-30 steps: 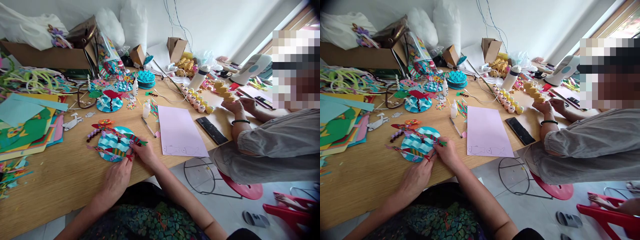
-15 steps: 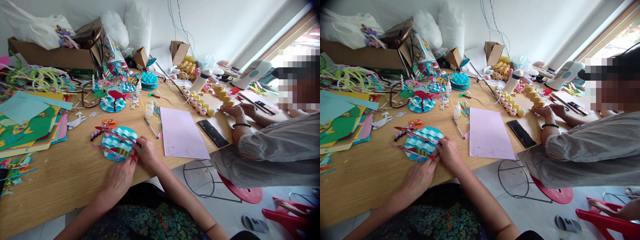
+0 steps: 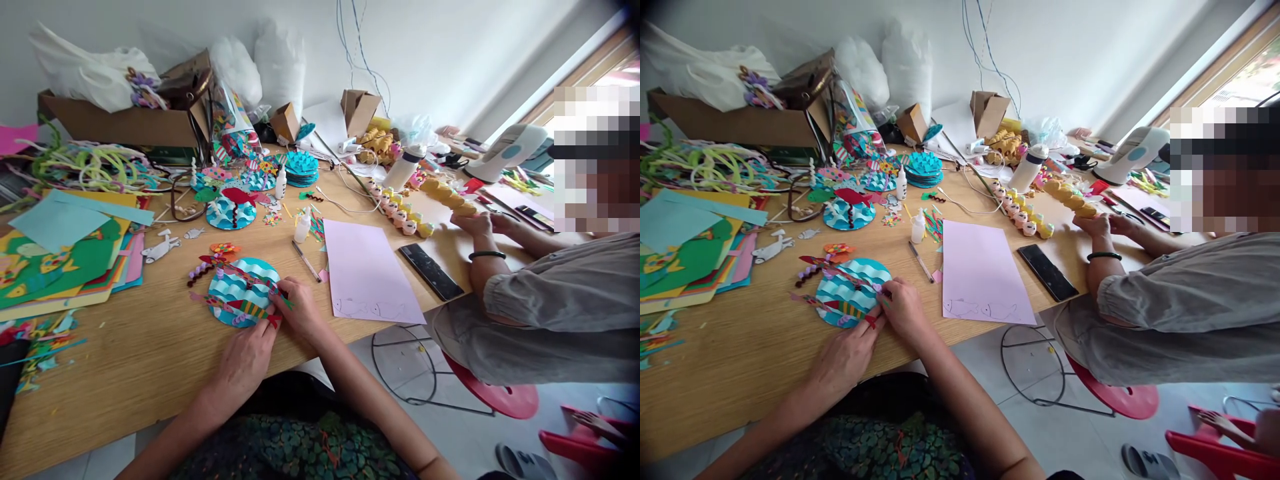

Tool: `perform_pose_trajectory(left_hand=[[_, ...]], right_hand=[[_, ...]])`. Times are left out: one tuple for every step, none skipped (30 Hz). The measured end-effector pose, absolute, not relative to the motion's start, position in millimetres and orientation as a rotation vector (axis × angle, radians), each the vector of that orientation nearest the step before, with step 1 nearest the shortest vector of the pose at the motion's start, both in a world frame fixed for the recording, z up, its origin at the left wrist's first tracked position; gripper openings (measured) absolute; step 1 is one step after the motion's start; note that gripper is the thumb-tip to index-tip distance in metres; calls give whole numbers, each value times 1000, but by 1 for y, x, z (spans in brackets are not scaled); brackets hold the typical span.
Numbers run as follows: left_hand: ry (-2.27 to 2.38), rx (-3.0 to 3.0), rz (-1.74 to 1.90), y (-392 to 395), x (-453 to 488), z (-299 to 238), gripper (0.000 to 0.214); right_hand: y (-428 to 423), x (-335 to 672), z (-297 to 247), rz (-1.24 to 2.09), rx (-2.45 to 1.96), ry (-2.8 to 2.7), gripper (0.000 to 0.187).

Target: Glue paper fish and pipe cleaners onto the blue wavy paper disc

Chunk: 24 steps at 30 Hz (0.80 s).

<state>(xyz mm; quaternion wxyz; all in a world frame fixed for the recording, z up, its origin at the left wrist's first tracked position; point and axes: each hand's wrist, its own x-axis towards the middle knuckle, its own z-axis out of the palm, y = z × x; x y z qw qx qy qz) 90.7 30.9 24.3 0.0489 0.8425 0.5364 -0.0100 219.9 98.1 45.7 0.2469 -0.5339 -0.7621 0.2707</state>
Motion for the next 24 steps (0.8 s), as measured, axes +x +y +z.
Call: perform_pose_trajectory(left_hand=[[1639, 2560, -47, 31, 91, 25, 45], [1643, 2551, -67, 31, 91, 26, 45], [1642, 2542, -88, 32, 92, 27, 45], [1641, 2533, -110, 32, 92, 28, 45], [1639, 2525, -130, 33, 93, 29, 45], [1640, 2518, -145, 33, 93, 30, 45], [1644, 2517, -151, 34, 94, 31, 45], [1649, 2519, -151, 34, 94, 31, 45], [1654, 2526, -148, 34, 94, 31, 44], [1657, 2533, -145, 34, 95, 31, 44], [1658, 2536, -148, 34, 95, 31, 43], [1656, 2534, -155, 35, 95, 31, 43], [1652, 2529, -163, 35, 95, 31, 43], [1650, 2520, -171, 35, 95, 31, 43], [1648, 2507, -179, 35, 95, 32, 43], [1647, 2490, -191, 35, 95, 32, 43], [1646, 2474, -204, 35, 96, 33, 43], [1642, 2459, -220, 35, 96, 33, 43], [1640, 2445, -232, 36, 96, 34, 43], [1637, 2435, -238, 36, 96, 35, 43], [1634, 2430, -238, 36, 97, 35, 43], [1633, 2427, -232, 37, 97, 35, 43], [1632, 2426, -226, 37, 97, 35, 43], [1632, 2426, -222, 37, 97, 35, 43]], right_hand=[[99, 220, 45, 740, -1463, -2081, 14], [99, 219, 45, 739, -1473, -2082, 13], [100, 219, 44, 736, -1484, -2081, 12], [100, 218, 42, 732, -1495, -2080, 11], [101, 218, 41, 729, -1507, -2077, 10], [102, 217, 39, 728, -1516, -2077, 10], [102, 217, 38, 730, -1523, -2079, 9], [103, 216, 37, 736, -1527, -2081, 9], [103, 216, 36, 740, -1528, -2082, 9], [104, 216, 36, 744, -1528, -2082, 9], [104, 216, 36, 746, -1527, -2082, 9], [104, 216, 35, 745, -1529, -2082, 9], [103, 216, 35, 742, -1535, -2080, 9], [103, 216, 35, 738, -1542, -2080, 10], [103, 216, 35, 732, -1549, -2082, 10], [102, 216, 34, 726, -1555, -2084, 11], [102, 216, 34, 719, -1557, -2087, 12], [101, 216, 34, 711, -1559, -2087, 13], [101, 216, 34, 703, -1561, -2087, 14], [100, 216, 34, 695, -1566, -2086, 14], [99, 215, 34, 686, -1573, -2085, 14], [99, 215, 34, 678, -1580, -2086, 15], [99, 215, 34, 671, -1584, -2088, 15], [98, 215, 34, 667, -1584, -2092, 15]])
